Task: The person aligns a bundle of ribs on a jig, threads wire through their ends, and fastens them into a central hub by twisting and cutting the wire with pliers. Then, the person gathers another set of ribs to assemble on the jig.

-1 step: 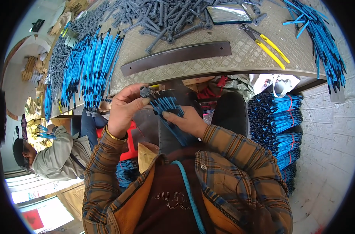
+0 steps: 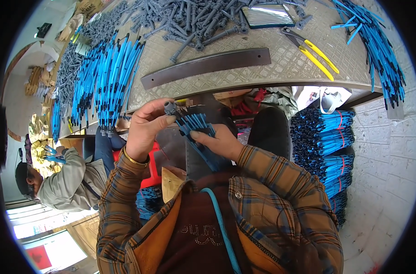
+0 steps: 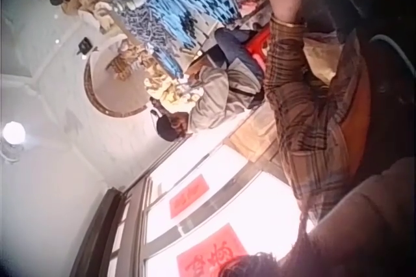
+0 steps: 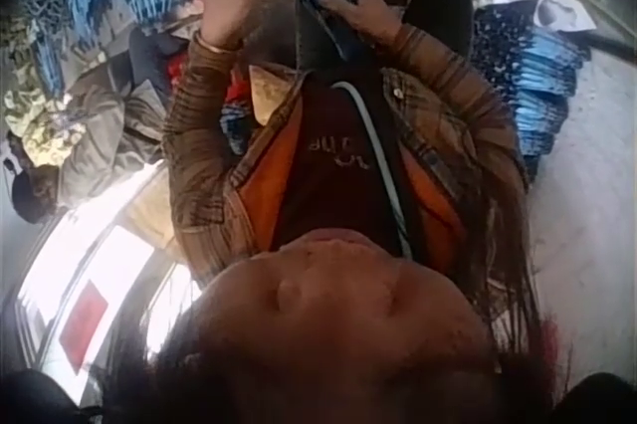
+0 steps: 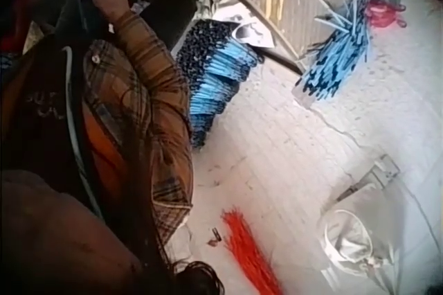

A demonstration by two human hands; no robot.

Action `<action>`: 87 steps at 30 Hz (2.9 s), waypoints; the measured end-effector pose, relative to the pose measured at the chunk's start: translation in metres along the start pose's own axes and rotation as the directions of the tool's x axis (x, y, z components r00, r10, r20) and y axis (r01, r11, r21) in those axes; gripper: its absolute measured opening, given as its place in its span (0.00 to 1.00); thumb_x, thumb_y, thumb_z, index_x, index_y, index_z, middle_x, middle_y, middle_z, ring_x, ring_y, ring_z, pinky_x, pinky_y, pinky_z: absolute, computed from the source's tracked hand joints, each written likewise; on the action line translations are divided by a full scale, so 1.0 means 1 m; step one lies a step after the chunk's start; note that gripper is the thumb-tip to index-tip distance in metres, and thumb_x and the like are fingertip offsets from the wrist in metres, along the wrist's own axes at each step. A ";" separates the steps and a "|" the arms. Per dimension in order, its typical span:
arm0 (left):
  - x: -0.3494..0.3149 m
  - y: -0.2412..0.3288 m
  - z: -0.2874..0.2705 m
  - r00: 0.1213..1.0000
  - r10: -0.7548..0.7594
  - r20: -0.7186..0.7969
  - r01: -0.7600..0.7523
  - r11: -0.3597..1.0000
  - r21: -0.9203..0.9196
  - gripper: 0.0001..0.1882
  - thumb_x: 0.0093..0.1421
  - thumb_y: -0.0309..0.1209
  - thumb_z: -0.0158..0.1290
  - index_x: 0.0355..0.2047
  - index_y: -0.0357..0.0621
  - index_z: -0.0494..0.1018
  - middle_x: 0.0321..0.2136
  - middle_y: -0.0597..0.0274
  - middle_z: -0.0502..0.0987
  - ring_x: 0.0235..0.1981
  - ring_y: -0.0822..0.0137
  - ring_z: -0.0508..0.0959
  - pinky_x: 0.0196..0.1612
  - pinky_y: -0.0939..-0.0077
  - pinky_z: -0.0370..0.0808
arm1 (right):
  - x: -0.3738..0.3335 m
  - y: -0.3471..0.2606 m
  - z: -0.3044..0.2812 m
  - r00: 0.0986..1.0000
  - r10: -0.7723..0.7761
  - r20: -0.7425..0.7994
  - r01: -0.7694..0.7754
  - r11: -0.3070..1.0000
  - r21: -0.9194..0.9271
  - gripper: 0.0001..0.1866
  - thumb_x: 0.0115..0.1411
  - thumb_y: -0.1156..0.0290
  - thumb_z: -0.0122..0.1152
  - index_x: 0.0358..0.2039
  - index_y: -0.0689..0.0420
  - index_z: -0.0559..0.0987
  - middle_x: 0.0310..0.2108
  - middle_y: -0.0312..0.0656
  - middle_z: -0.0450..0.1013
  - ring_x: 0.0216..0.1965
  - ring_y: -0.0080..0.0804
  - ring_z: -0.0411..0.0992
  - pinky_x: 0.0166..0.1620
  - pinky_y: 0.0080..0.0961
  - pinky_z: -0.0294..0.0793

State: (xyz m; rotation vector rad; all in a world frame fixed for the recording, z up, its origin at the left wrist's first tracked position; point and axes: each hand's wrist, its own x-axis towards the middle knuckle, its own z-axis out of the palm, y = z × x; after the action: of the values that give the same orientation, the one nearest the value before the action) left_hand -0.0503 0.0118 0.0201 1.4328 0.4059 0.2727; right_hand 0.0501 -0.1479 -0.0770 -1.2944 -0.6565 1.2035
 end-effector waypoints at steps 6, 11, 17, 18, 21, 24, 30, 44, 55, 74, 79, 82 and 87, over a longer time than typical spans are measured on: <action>0.000 -0.001 -0.002 0.998 -0.021 0.057 0.022 0.999 -0.030 0.20 0.51 0.17 0.54 0.46 0.37 0.69 0.39 0.60 0.75 0.40 0.71 0.75 0.44 0.78 0.72 | 0.003 0.003 -0.004 0.992 -0.059 0.108 0.049 0.994 0.099 0.21 0.57 0.52 0.52 0.28 0.60 0.76 0.25 0.34 0.71 0.29 0.19 0.67 0.36 0.20 0.67; -0.003 -0.002 0.007 1.000 -0.007 -0.015 0.008 0.998 0.067 0.20 0.51 0.17 0.54 0.46 0.36 0.69 0.41 0.61 0.74 0.41 0.75 0.73 0.45 0.80 0.70 | 0.000 0.003 -0.002 0.998 -0.015 0.054 0.012 0.998 0.058 0.21 0.57 0.52 0.52 0.29 0.61 0.76 0.26 0.34 0.71 0.30 0.19 0.67 0.37 0.20 0.67; -0.001 -0.013 0.010 0.992 0.117 -0.051 -0.099 0.958 0.271 0.20 0.51 0.18 0.55 0.46 0.37 0.70 0.39 0.65 0.73 0.39 0.77 0.72 0.42 0.83 0.69 | -0.003 -0.003 0.001 0.999 -0.035 0.007 0.035 0.999 0.029 0.24 0.57 0.49 0.51 0.34 0.61 0.75 0.29 0.35 0.71 0.32 0.19 0.67 0.38 0.20 0.67; -0.001 -0.013 0.011 0.992 0.110 -0.060 -0.092 0.966 0.243 0.20 0.51 0.18 0.55 0.46 0.38 0.70 0.38 0.66 0.73 0.38 0.77 0.72 0.42 0.83 0.69 | -0.003 -0.002 0.001 0.998 -0.056 -0.003 0.056 0.998 0.030 0.25 0.57 0.48 0.51 0.36 0.61 0.75 0.30 0.35 0.71 0.33 0.19 0.67 0.39 0.19 0.67; 0.001 -0.010 0.013 0.997 0.075 -0.033 -0.070 0.989 0.129 0.20 0.51 0.18 0.55 0.46 0.38 0.70 0.38 0.67 0.73 0.38 0.78 0.71 0.42 0.84 0.69 | 0.000 0.003 -0.003 0.997 -0.066 0.027 0.064 0.996 0.067 0.27 0.57 0.47 0.50 0.39 0.61 0.74 0.32 0.36 0.71 0.34 0.20 0.66 0.40 0.19 0.67; 0.001 -0.009 0.012 0.998 0.069 -0.014 -0.067 0.994 0.085 0.20 0.51 0.18 0.54 0.46 0.38 0.70 0.38 0.67 0.73 0.38 0.78 0.71 0.42 0.84 0.68 | 0.002 0.005 -0.007 0.993 -0.052 0.109 0.036 0.990 0.139 0.29 0.57 0.45 0.49 0.41 0.62 0.73 0.33 0.37 0.71 0.36 0.20 0.66 0.41 0.20 0.66; 0.000 -0.011 0.011 0.996 0.089 -0.007 -0.087 0.990 0.112 0.19 0.52 0.17 0.53 0.46 0.38 0.70 0.39 0.67 0.73 0.39 0.78 0.71 0.43 0.84 0.68 | 0.003 0.004 -0.010 0.983 -0.043 0.176 0.027 0.996 0.090 0.32 0.57 0.42 0.46 0.42 0.62 0.73 0.35 0.37 0.70 0.37 0.22 0.65 0.42 0.21 0.65; 0.004 0.012 0.004 0.978 -0.049 0.204 0.029 0.994 0.104 0.18 0.51 0.18 0.54 0.44 0.38 0.71 0.39 0.66 0.73 0.39 0.77 0.71 0.43 0.83 0.69 | 0.002 -0.001 -0.013 0.955 -0.025 0.297 -0.013 0.992 0.125 0.32 0.57 0.42 0.47 0.43 0.60 0.73 0.36 0.38 0.70 0.39 0.23 0.65 0.45 0.22 0.64; 0.017 0.040 0.004 0.938 0.126 0.323 -0.302 0.757 0.580 0.20 0.50 0.21 0.56 0.45 0.40 0.70 0.29 0.70 0.72 0.26 0.79 0.69 0.31 0.89 0.67 | -0.006 -0.005 -0.003 0.989 0.026 0.145 -0.042 0.993 0.107 0.30 0.56 0.43 0.49 0.37 0.61 0.75 0.30 0.35 0.71 0.33 0.20 0.66 0.39 0.19 0.66; 0.005 0.043 0.033 0.965 -0.261 0.007 0.238 0.891 0.387 0.15 0.54 0.24 0.54 0.43 0.37 0.70 0.24 0.65 0.75 0.22 0.79 0.72 0.25 0.87 0.69 | -0.022 -0.016 0.001 0.885 -0.413 -0.215 0.320 0.875 -0.363 0.22 0.60 0.52 0.46 0.38 0.62 0.66 0.25 0.48 0.69 0.30 0.38 0.71 0.34 0.29 0.67; 0.015 0.040 0.025 0.972 -0.206 0.115 0.158 0.930 0.332 0.14 0.54 0.22 0.54 0.42 0.37 0.71 0.25 0.66 0.75 0.23 0.79 0.72 0.27 0.86 0.70 | -0.005 -0.018 -0.030 0.884 -0.465 0.051 0.459 0.841 -0.287 0.19 0.63 0.55 0.42 0.37 0.62 0.64 0.25 0.50 0.67 0.28 0.46 0.68 0.34 0.32 0.66; 0.018 0.039 0.025 0.948 -0.195 0.251 0.110 0.942 0.316 0.14 0.54 0.20 0.53 0.43 0.37 0.71 0.25 0.67 0.74 0.25 0.79 0.72 0.29 0.86 0.71 | -0.004 -0.020 -0.037 0.887 -0.443 0.133 0.462 0.858 -0.225 0.19 0.63 0.55 0.42 0.36 0.62 0.63 0.25 0.52 0.66 0.28 0.48 0.67 0.34 0.32 0.65; 0.022 0.042 0.028 0.925 -0.252 0.285 0.162 0.938 0.306 0.14 0.54 0.20 0.53 0.43 0.37 0.70 0.25 0.68 0.73 0.26 0.80 0.72 0.31 0.86 0.71 | -0.015 -0.022 -0.031 0.901 -0.429 0.067 0.431 0.866 -0.253 0.20 0.63 0.54 0.41 0.36 0.62 0.62 0.24 0.54 0.66 0.28 0.52 0.67 0.32 0.34 0.65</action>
State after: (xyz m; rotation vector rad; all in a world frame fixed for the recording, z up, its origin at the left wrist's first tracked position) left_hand -0.0159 0.0007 0.0617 1.6600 0.3337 -0.2005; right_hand 0.0795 -0.1697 -0.0593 -1.2690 -1.0780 0.7700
